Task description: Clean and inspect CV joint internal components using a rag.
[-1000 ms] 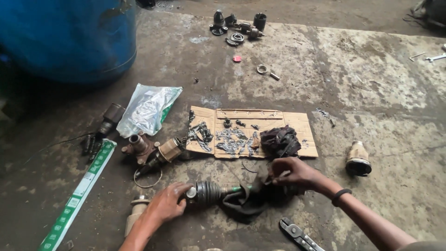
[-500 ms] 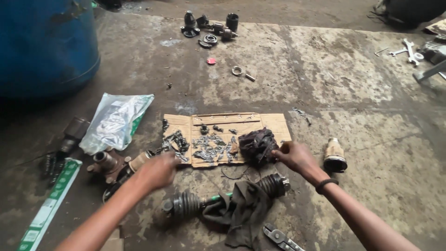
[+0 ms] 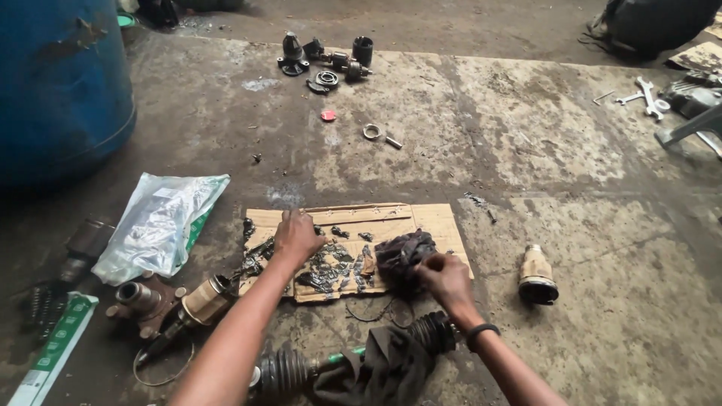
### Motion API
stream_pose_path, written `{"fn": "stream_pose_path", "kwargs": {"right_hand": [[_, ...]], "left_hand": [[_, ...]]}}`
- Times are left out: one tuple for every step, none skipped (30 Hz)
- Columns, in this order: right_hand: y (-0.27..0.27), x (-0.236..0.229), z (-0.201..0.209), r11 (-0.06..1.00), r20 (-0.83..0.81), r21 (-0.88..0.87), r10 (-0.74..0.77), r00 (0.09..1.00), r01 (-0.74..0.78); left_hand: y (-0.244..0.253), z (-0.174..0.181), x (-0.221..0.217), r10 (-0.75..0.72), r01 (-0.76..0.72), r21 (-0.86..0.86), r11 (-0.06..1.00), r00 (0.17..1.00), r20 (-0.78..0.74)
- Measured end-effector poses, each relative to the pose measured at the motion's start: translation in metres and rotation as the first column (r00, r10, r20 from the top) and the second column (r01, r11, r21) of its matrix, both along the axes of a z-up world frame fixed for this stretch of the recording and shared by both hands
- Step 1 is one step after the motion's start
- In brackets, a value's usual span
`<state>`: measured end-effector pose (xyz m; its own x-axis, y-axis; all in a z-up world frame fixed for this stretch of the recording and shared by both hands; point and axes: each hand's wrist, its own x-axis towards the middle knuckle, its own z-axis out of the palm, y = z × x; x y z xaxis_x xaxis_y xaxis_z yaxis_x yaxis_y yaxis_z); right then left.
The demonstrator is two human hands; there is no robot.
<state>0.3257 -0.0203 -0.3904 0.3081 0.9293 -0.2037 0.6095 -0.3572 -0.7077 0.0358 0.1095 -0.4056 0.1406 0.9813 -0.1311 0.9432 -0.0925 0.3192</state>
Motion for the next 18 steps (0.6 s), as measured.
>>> {"fn": "stream_pose_path", "kwargs": {"right_hand": [[0.0, -0.004, 0.01, 1.0, -0.004, -0.001, 0.001, 1.0, -0.001], [-0.001, -0.007, 0.021, 0.996, -0.162, 0.001, -0.083, 0.983, 0.085], [-0.002, -0.008, 0.032, 0.985, -0.309, -0.01, -0.166, 0.936, 0.172], [0.0, -0.004, 0.031, 0.985, -0.308, -0.011, -0.168, 0.936, 0.172], [0.0, 0.001, 0.03, 0.988, -0.477, -0.007, -0.14, 0.868, 0.155], [0.001, 0.007, 0.03, 0.99, -0.63, 0.003, -0.107, 0.769, 0.14], [0.0, 0.007, 0.036, 0.989, -0.628, 0.002, -0.112, 0.77, 0.146], [0.0, 0.007, 0.042, 0.989, -0.673, -0.008, -0.115, 0.731, 0.148], [-0.001, 0.007, 0.048, 0.989, -0.715, -0.019, -0.118, 0.689, 0.149], [-0.001, 0.011, 0.048, 0.988, -0.715, -0.021, -0.124, 0.689, 0.156], [-0.002, 0.014, 0.048, 0.989, -0.694, 0.048, -0.066, 0.717, 0.138], [-0.003, 0.017, 0.049, 0.986, -0.669, 0.116, -0.009, 0.743, 0.117], [-0.002, 0.02, 0.051, 0.986, -0.669, 0.116, -0.012, 0.744, 0.12], [-0.002, 0.023, 0.054, 0.983, -0.579, 0.163, 0.028, 0.815, 0.082], [-0.002, 0.027, 0.057, 0.978, -0.479, 0.205, 0.065, 0.876, 0.039], [-0.002, 0.029, 0.062, 0.978, -0.476, 0.204, 0.061, 0.877, 0.043], [-0.002, 0.031, 0.067, 0.979, -0.484, 0.203, 0.088, 0.871, 0.014], [-0.001, 0.032, 0.071, 0.979, -0.492, 0.201, 0.115, 0.863, -0.016]], "left_hand": [[0.003, -0.008, -0.001, 0.001, -0.001, -0.001, 1.0, 1.0, -0.004], [0.007, -0.016, -0.003, 0.03, -0.03, 0.013, 0.999, 1.0, 0.004], [0.01, -0.024, 0.0, 0.056, -0.056, 0.027, 0.998, 0.998, 0.018], [0.011, -0.028, -0.001, 0.055, -0.055, 0.025, 0.998, 0.998, 0.02], [0.012, -0.032, 0.0, 0.064, -0.065, 0.051, 0.997, 0.998, 0.012], [0.013, -0.036, 0.002, 0.074, -0.074, 0.077, 0.994, 0.997, 0.005], [0.014, -0.035, 0.003, 0.068, -0.069, 0.076, 0.995, 0.998, 0.007], [0.016, -0.034, 0.006, 0.06, -0.058, 0.091, 0.994, 0.998, -0.022], [0.016, -0.034, 0.007, 0.052, -0.046, 0.105, 0.993, 0.997, -0.053], [0.013, -0.027, 0.01, 0.045, -0.04, 0.103, 0.994, 0.998, -0.052], [0.01, -0.02, 0.013, 0.044, -0.036, 0.088, 0.995, 0.994, -0.095], [0.007, -0.012, 0.015, 0.043, -0.033, 0.074, 0.997, 0.989, -0.139], [0.006, -0.012, 0.016, 0.039, -0.029, 0.073, 0.997, 0.99, -0.137], [0.005, -0.011, 0.018, 0.046, -0.035, 0.071, 0.997, 0.984, -0.17], [0.004, -0.011, 0.02, 0.053, -0.04, 0.069, 0.997, 0.978, -0.201], [0.006, -0.013, 0.022, 0.048, -0.035, 0.068, 0.997, 0.979, -0.199], [0.007, -0.015, 0.022, 0.049, -0.035, 0.068, 0.997, 0.975, -0.217], [0.008, -0.017, 0.022, 0.049, -0.034, 0.067, 0.997, 0.971, -0.234]]}}
